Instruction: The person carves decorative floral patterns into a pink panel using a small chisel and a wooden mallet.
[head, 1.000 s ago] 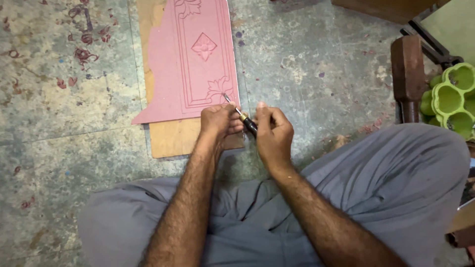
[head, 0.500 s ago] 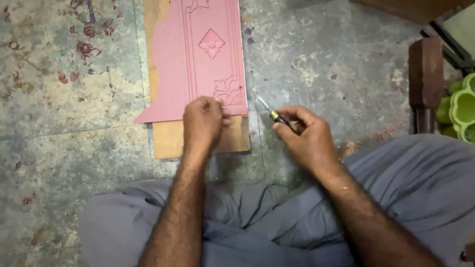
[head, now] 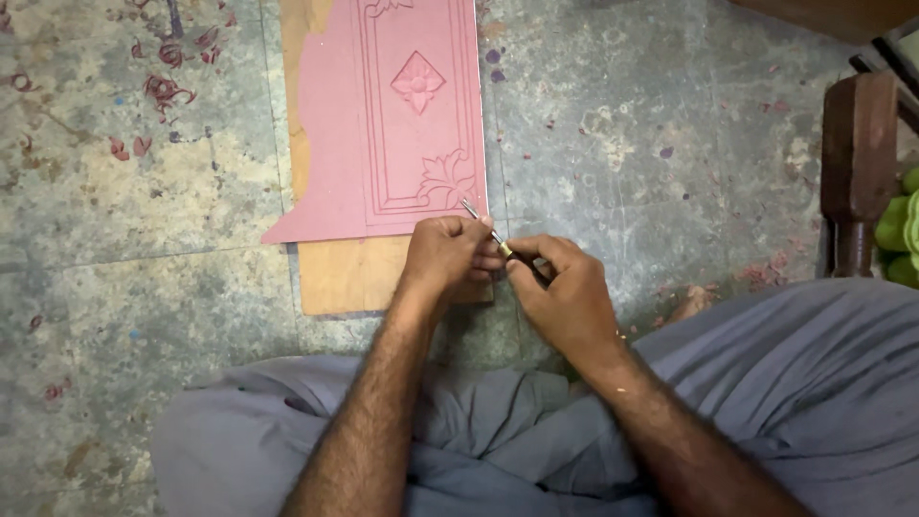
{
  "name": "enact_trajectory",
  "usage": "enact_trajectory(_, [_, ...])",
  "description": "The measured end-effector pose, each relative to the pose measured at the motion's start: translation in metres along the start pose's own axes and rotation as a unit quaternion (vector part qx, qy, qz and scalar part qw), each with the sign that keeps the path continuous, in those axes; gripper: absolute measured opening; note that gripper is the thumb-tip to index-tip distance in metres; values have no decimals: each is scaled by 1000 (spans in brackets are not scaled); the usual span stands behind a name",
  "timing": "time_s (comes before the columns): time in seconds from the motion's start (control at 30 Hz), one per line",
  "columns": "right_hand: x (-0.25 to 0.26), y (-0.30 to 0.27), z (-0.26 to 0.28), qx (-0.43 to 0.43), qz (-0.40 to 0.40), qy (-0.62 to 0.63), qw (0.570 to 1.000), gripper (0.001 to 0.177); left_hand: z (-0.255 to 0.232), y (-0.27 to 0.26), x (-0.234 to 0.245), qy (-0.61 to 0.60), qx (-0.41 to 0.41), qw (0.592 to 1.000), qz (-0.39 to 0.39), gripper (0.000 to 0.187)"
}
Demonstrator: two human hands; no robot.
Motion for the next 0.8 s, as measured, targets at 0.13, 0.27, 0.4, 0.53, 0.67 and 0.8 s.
enact_trajectory(0.13, [-5,-5,2,-55,-22,13,998,21,-2,-5,0,-26,22,999,-5,32])
enact_trajectory(0.27, [-12,-9,-3,-95,-27,53,994,21,-7,-6,0,-5,27,999,-23,29])
enact_trajectory(0.4, [-17,-12,-6,-44,-60,60,995,20,-6,-8,-1,-19,26,998,-48,27])
enact_trajectory(0.53, [-18,-13,-4,-64,-66,39,995,22,-2,-6,0,-21,6,998,-61,29])
enact_trajectory(0.67, [-19,-12,-4,-58,-77,56,994,20,4,0,-1,-59,11,997,-47,27])
enact_trajectory(0.8, [-19,-10,-1,15,-94,32,995,17,4,3,0,-54,6,997,-62,27])
Point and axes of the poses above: each hand's wrist, its own y-axis towards the middle knuckle, its own x-axis out of the back of the hand, z = x × y, the point moved 1 cm from there along y, towards the middle knuckle, and after that the axes turned 15 degrees about -z, right-handed, at the moved point
